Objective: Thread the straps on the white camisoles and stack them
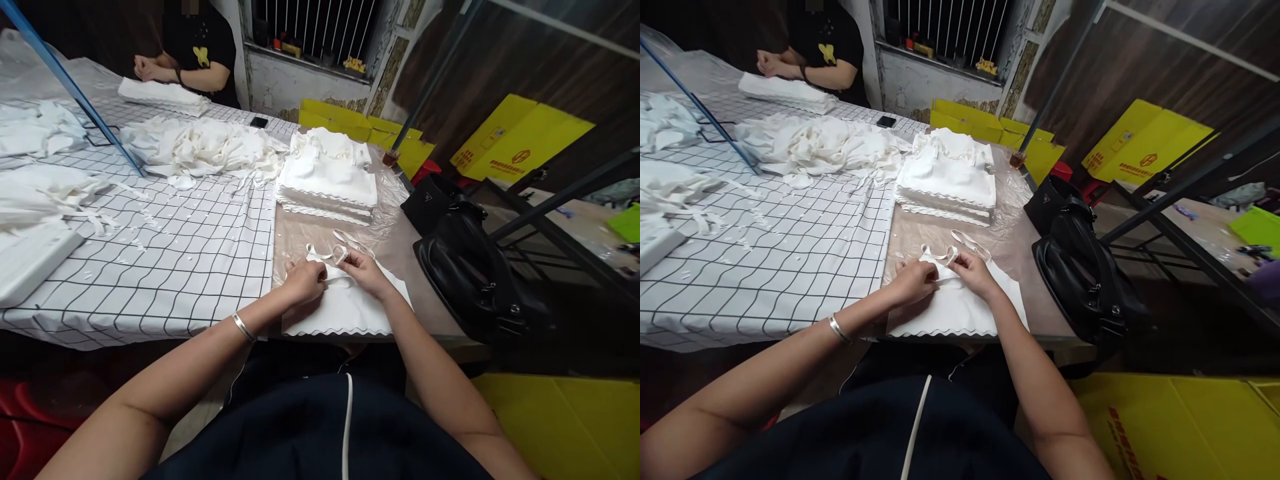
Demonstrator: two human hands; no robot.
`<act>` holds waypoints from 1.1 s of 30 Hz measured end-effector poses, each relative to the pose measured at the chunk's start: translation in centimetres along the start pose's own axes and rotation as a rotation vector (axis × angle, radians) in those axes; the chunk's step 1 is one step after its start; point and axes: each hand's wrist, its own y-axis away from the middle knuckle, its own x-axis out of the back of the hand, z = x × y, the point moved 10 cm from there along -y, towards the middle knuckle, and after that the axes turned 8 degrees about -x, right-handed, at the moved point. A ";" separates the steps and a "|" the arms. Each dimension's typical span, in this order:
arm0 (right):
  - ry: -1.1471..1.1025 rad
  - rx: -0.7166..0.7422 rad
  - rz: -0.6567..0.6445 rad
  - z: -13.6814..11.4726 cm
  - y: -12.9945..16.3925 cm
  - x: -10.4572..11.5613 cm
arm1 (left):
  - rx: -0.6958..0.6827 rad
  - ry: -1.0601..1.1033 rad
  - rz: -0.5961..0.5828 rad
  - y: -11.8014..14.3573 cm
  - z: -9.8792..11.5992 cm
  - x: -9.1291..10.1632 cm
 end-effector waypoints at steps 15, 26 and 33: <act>0.474 0.115 -0.104 -1.0 1.3 -2.2 | 0.001 0.166 0.094 0.7 -0.7 -0.1; 0.500 0.145 -0.114 -1.2 1.6 -2.6 | 0.014 0.215 0.091 0.8 -0.9 -0.2; 0.417 0.124 -0.040 -1.2 1.2 -3.1 | 0.023 0.169 0.082 0.3 -1.0 -0.6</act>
